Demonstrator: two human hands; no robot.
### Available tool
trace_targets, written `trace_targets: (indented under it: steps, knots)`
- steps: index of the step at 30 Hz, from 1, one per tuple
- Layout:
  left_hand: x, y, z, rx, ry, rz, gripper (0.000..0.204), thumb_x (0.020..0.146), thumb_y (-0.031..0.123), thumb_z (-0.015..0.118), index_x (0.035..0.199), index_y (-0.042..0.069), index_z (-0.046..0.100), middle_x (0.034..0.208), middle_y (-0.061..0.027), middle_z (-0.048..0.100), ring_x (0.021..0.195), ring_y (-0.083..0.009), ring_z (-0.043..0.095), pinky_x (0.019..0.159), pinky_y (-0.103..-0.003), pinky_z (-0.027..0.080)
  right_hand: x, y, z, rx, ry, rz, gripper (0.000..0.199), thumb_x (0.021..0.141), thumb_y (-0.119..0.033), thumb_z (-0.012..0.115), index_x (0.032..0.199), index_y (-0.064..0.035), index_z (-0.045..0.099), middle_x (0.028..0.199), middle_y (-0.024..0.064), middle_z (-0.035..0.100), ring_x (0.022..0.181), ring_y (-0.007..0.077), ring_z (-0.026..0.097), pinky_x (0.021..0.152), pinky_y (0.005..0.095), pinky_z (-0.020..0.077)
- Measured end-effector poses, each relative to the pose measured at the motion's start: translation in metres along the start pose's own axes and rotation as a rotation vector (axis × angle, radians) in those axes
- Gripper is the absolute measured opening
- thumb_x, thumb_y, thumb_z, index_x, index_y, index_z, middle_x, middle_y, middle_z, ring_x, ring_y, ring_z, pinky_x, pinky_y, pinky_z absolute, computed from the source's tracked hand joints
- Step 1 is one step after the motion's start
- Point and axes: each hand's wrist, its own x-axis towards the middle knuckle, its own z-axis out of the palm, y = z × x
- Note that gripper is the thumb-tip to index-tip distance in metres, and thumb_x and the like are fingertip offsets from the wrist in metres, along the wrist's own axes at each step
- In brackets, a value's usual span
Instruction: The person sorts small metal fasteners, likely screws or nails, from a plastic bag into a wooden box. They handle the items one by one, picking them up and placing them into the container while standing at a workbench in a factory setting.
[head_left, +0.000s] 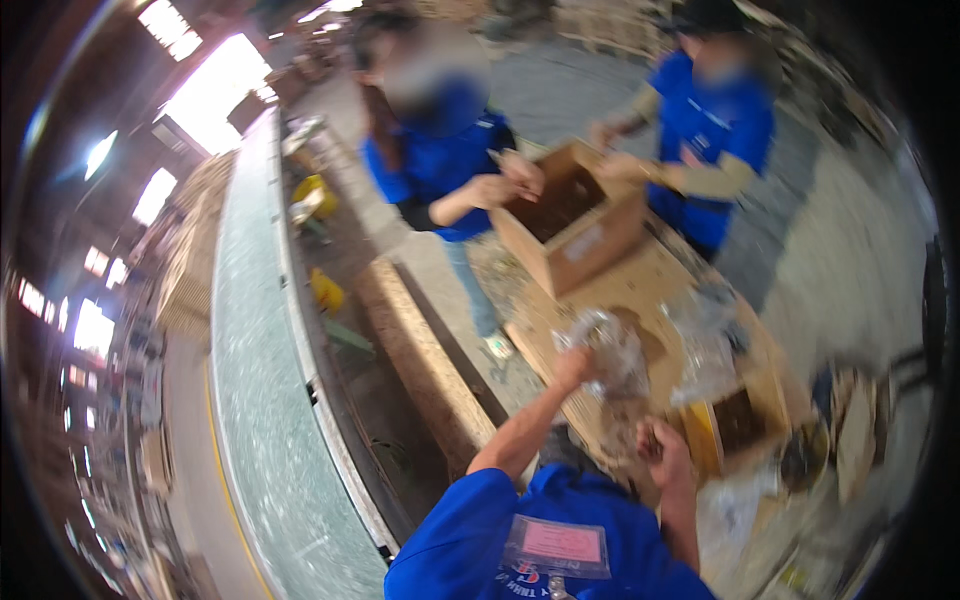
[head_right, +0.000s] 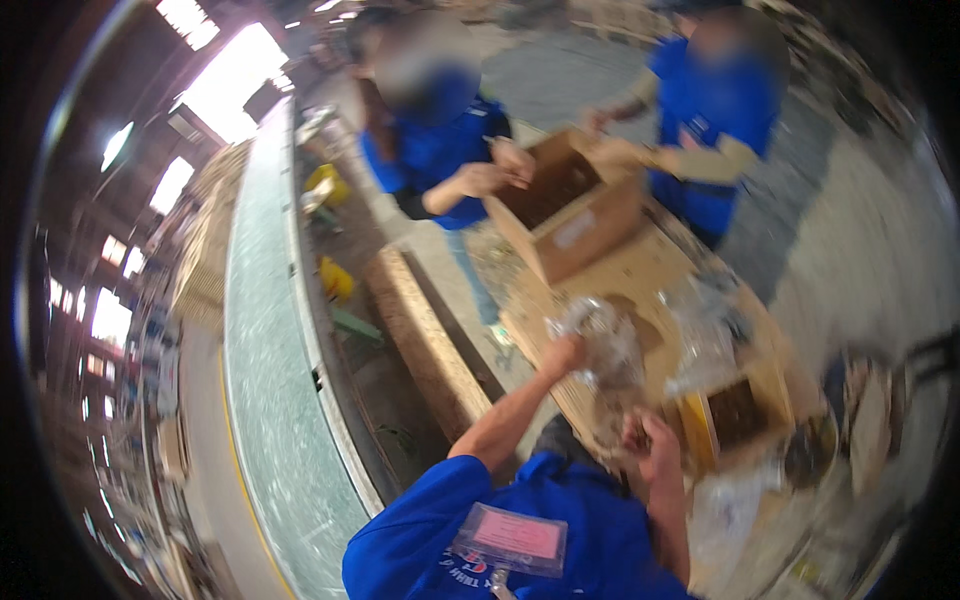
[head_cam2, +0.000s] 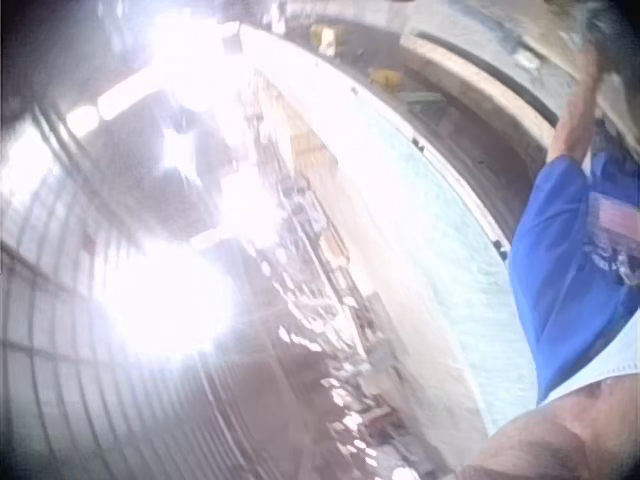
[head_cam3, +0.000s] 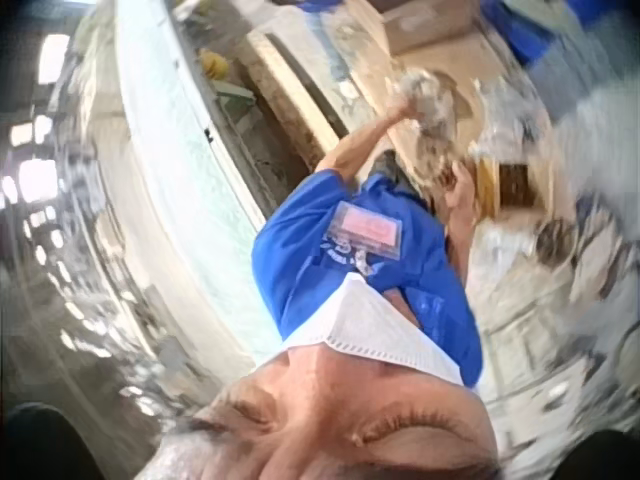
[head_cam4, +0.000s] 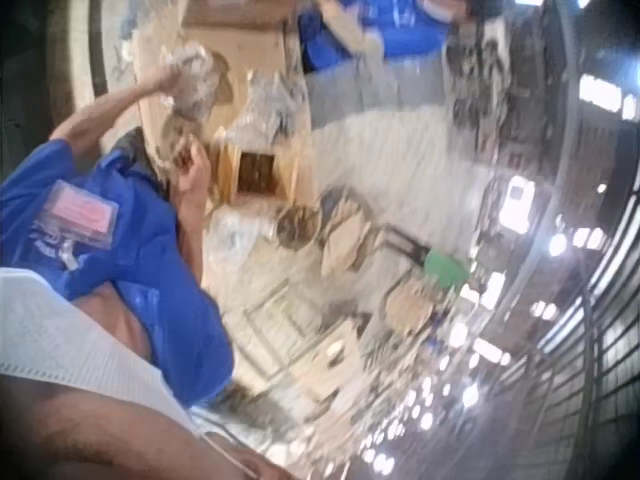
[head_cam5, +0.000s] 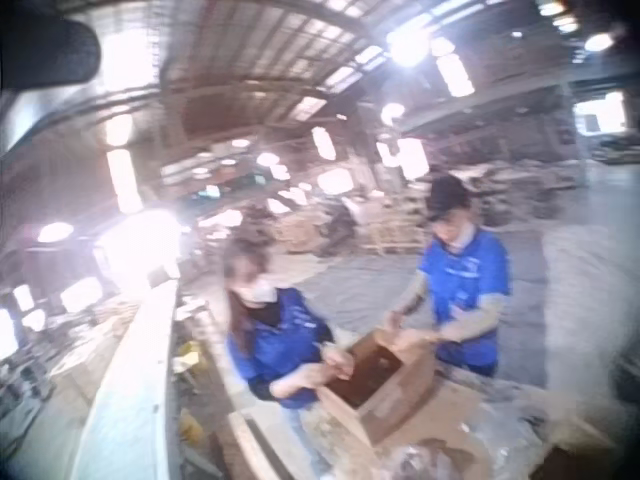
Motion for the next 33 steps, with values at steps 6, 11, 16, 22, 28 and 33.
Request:
trace_targets:
  steps: [6,11,16,22,28,33]
  knots:
    - [-0.048,0.040,-0.024,-1.664,-0.253,-0.365,0.024,0.090,0.024,0.066,0.096,0.001,0.065,0.050,0.0061,0.037,0.038,-0.0037,0.029,0.038,-0.021,0.020,0.005,-0.008,0.010,0.063,0.148,0.079,0.027,0.093,-0.017,0.059,0.113,0.0015,0.058,0.097,0.0101,0.066,0.079,0.0162,0.063,0.070,0.0300,0.0551]
    - [-0.085,0.078,-0.022,-1.763,-0.352,-0.295,0.021,0.091,0.021,0.064,0.100,0.002,0.065,0.052,0.0059,0.038,0.041,-0.0054,0.033,0.038,-0.021,0.024,0.021,-0.001,0.033,0.067,0.088,0.089,0.024,0.094,-0.016,0.058,0.110,0.0009,0.060,0.096,0.0093,0.066,0.081,0.0183,0.065,0.072,0.0321,0.0565]
    - [-0.087,0.089,-0.029,-1.400,-0.300,-0.169,0.019,0.091,0.017,0.066,0.099,0.000,0.068,0.062,0.0029,0.056,0.051,-0.0060,0.047,0.044,-0.023,0.034,0.025,-0.004,0.039,0.067,0.064,0.071,0.025,0.094,-0.020,0.058,0.109,0.0007,0.062,0.096,0.0094,0.065,0.082,0.0193,0.065,0.074,0.0328,0.0569]
    - [-0.085,0.090,-0.040,-0.771,-0.118,0.399,0.019,0.084,0.009,0.067,0.102,0.005,0.068,0.077,-0.0068,0.068,0.068,-0.0200,0.066,0.059,-0.032,0.051,0.015,-0.011,0.035,0.005,-0.021,0.122,0.033,0.095,-0.029,0.058,0.112,-0.0007,0.061,0.100,0.0079,0.064,0.093,0.0194,0.064,0.084,0.0337,0.0552]
    - [-0.086,0.087,-0.055,-0.313,-0.081,0.619,0.030,0.080,0.010,0.068,0.110,0.009,0.064,0.075,-0.0075,0.067,0.067,-0.0258,0.066,0.057,-0.037,0.050,0.014,-0.006,0.021,0.040,-0.091,0.199,0.033,0.094,-0.027,0.059,0.115,-0.0010,0.059,0.103,0.0083,0.066,0.094,0.0183,0.065,0.084,0.0317,0.0550]
    - [-0.083,0.062,-0.026,-1.496,-0.201,-0.044,0.032,0.090,0.026,0.065,0.113,0.004,0.063,0.059,0.0000,0.054,0.049,-0.0120,0.053,0.041,-0.028,0.040,0.020,-0.010,0.031,0.113,-0.101,0.127,0.029,0.093,-0.020,0.061,0.115,-0.0003,0.060,0.101,0.0093,0.067,0.086,0.0175,0.066,0.079,0.0308,0.0565]
